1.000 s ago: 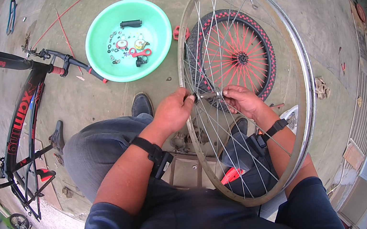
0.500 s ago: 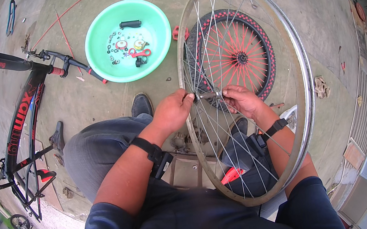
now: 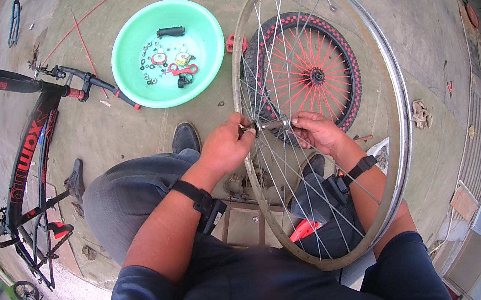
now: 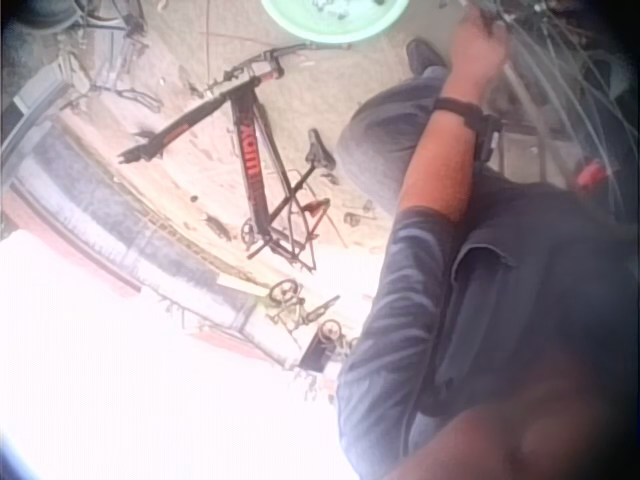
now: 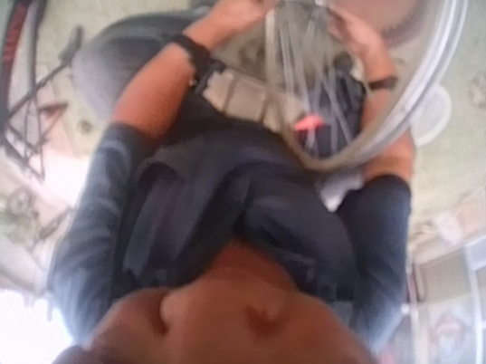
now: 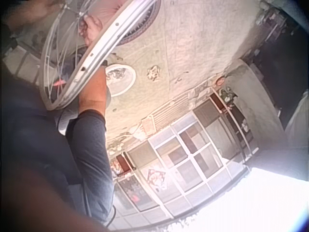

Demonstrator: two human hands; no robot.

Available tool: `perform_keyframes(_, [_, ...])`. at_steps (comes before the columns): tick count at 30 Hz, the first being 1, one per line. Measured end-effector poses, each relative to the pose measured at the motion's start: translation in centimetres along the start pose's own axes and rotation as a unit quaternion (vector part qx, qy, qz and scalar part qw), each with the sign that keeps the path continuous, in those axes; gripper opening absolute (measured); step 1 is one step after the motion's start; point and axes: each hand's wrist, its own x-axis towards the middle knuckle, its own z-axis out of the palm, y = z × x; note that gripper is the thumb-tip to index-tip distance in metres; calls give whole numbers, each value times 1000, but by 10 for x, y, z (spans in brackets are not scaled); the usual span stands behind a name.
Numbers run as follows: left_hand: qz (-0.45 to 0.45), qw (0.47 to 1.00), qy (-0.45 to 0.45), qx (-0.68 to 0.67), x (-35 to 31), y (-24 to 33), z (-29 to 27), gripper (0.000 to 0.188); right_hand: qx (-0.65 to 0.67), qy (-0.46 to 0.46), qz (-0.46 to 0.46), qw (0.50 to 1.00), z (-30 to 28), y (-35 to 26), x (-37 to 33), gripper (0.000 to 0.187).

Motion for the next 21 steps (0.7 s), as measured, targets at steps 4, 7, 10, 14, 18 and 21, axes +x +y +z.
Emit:
perform_keyframes(4, [13,1000,8,5,1,1,-1,30,0,-10,-4,1000,-1,0,1,14])
perform_keyframes(7, [4,999,-7,39,2,1,-2,29,8,-14,-8,1000,-1,1,1,14])
perform_keyframes(10, [-15,1000,-8,2,1,0,-1,28,5,-1,-6,1000,-1,1,1,13])
perform_keyframes(14, [11,1000,7,-24,1,-1,1,30,-7,3,6,1000,-1,-1,0,13])
perform_keyframes(18, [7,1000,-2,29,3,0,-2,28,-2,-1,4,1000,-1,0,1,13])
perform_keyframes(21, [-13,1000,-14,14,2,1,-3,28,-4,-1,4,1000,-3,1,2,14])
